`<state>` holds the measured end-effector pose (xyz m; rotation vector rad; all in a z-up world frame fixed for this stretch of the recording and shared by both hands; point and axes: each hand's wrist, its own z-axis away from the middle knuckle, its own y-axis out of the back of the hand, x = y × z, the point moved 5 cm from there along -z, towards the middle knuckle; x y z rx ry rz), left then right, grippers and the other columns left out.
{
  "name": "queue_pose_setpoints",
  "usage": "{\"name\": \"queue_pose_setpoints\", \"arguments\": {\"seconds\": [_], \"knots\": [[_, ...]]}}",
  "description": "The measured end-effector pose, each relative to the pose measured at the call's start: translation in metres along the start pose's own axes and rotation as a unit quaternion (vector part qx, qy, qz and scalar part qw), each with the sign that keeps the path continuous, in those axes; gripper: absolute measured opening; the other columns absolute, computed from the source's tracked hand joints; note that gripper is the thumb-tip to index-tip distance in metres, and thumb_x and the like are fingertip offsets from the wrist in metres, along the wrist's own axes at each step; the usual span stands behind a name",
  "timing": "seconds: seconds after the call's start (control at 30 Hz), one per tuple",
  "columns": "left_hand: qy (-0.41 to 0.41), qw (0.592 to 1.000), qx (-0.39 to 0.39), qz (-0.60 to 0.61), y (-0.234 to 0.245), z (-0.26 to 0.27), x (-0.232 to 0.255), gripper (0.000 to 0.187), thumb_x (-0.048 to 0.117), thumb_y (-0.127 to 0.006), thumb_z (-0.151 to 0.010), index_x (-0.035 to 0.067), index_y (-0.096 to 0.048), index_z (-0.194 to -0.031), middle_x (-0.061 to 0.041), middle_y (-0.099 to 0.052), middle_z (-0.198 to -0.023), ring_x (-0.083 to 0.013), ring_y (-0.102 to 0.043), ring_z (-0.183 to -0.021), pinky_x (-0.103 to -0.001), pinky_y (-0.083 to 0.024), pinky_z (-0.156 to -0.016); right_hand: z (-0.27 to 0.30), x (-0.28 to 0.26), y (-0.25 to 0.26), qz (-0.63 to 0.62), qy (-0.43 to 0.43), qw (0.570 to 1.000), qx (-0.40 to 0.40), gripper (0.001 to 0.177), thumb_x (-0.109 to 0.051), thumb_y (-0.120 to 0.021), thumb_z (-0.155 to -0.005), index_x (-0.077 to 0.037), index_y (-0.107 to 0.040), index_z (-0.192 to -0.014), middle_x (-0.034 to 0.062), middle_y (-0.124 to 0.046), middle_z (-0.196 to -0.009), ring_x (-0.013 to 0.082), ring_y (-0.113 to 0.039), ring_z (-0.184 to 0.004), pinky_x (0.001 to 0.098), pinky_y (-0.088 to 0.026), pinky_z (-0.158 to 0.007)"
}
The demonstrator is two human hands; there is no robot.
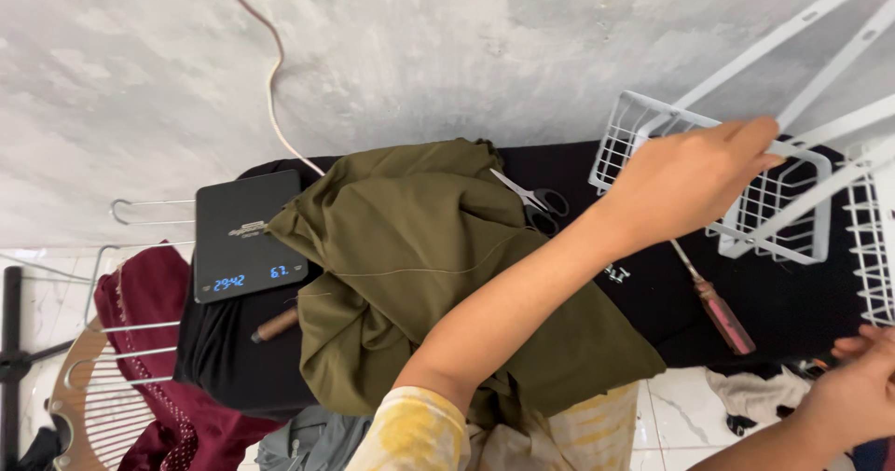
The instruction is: The person assembles a white wire dish rack by attaching wire baskets to a frame using a screwdriver. They insert screws and washers into holes on the frame and baskets, then tighten them to secure the components.
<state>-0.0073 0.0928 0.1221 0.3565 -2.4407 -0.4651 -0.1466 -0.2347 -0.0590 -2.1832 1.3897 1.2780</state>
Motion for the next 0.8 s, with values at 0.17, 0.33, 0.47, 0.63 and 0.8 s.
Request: {"name": "queue_pose_setpoints", "arguments": {"seconds": [0.17, 0.33, 0.47, 0.63, 0.8], "knots": [[0.0, 0.999, 0.04, 0.004, 0.003, -0.029, -0.005, 0.022, 0.017, -0.063, -0.092, 0.009, -0.051, -0.11, -0.01, -0.07, -0.088, -0.0347, -0.072, -0.076, -0.046, -0.052, -0.061, -0.028, -0.029, 0.008, -0.07, 0.003, 0.997, -0.027, 0.024, -0.013, -0.052, -0.122, 0.005, -0.061, -0.108, 0.0099, -0.069, -0.101, 0.0105, -0.061, -0.078, 0.0222, -0.047, -0.072], [0.067, 0.994, 0.05, 0.065, 0.007, -0.049, -0.015, 0.023, 0.015, -0.058, -0.104, 0.006, -0.054, -0.124, -0.013, -0.07, -0.111, -0.0332, -0.069, -0.102, -0.044, -0.055, -0.084, -0.08, -0.073, 0.012, -0.135, 0.039, 0.984, -0.106, 0.026, -0.013, -0.062, -0.121, 0.0, -0.053, -0.101, 0.0104, -0.068, -0.093, 0.0093, -0.059, -0.07, 0.0205, -0.046, -0.065], [0.044, 0.988, 0.021, 0.15, 0.005, -0.052, -0.011, 0.038, 0.025, -0.062, -0.103, 0.004, -0.053, -0.134, -0.016, -0.061, -0.13, -0.0307, -0.065, -0.113, -0.041, -0.053, -0.098, -0.119, -0.091, 0.007, -0.133, 0.033, 0.973, -0.184, 0.024, -0.009, -0.063, -0.118, 0.0, -0.056, -0.098, 0.0095, -0.067, -0.091, 0.0089, -0.059, -0.07, 0.0216, -0.048, -0.066], [0.049, 0.986, 0.002, 0.16, 0.01, -0.055, -0.029, 0.045, 0.03, -0.06, -0.107, 0.001, -0.051, -0.141, -0.02, -0.056, -0.138, -0.0357, -0.059, -0.13, -0.043, -0.048, -0.11, -0.159, -0.083, 0.006, -0.152, 0.027, 0.953, -0.263, 0.018, -0.005, -0.062, -0.114, 0.002, -0.059, -0.098, 0.0095, -0.066, -0.084, 0.0094, -0.057, -0.066, 0.0228, -0.046, -0.062], [0.105, 0.978, -0.065, 0.171, 0.008, -0.055, -0.051, 0.056, 0.039, -0.057, -0.105, 0.001, -0.049, -0.146, -0.021, -0.053, -0.146, -0.0377, -0.053, -0.14, -0.046, -0.045, -0.113, -0.185, -0.061, 0.025, -0.183, 0.014, 0.938, -0.294, 0.019, -0.007, -0.062, -0.113, 0.003, -0.063, -0.097, 0.0093, -0.065, -0.08, 0.0081, -0.052, -0.06, 0.0223, -0.043, -0.055]]}}
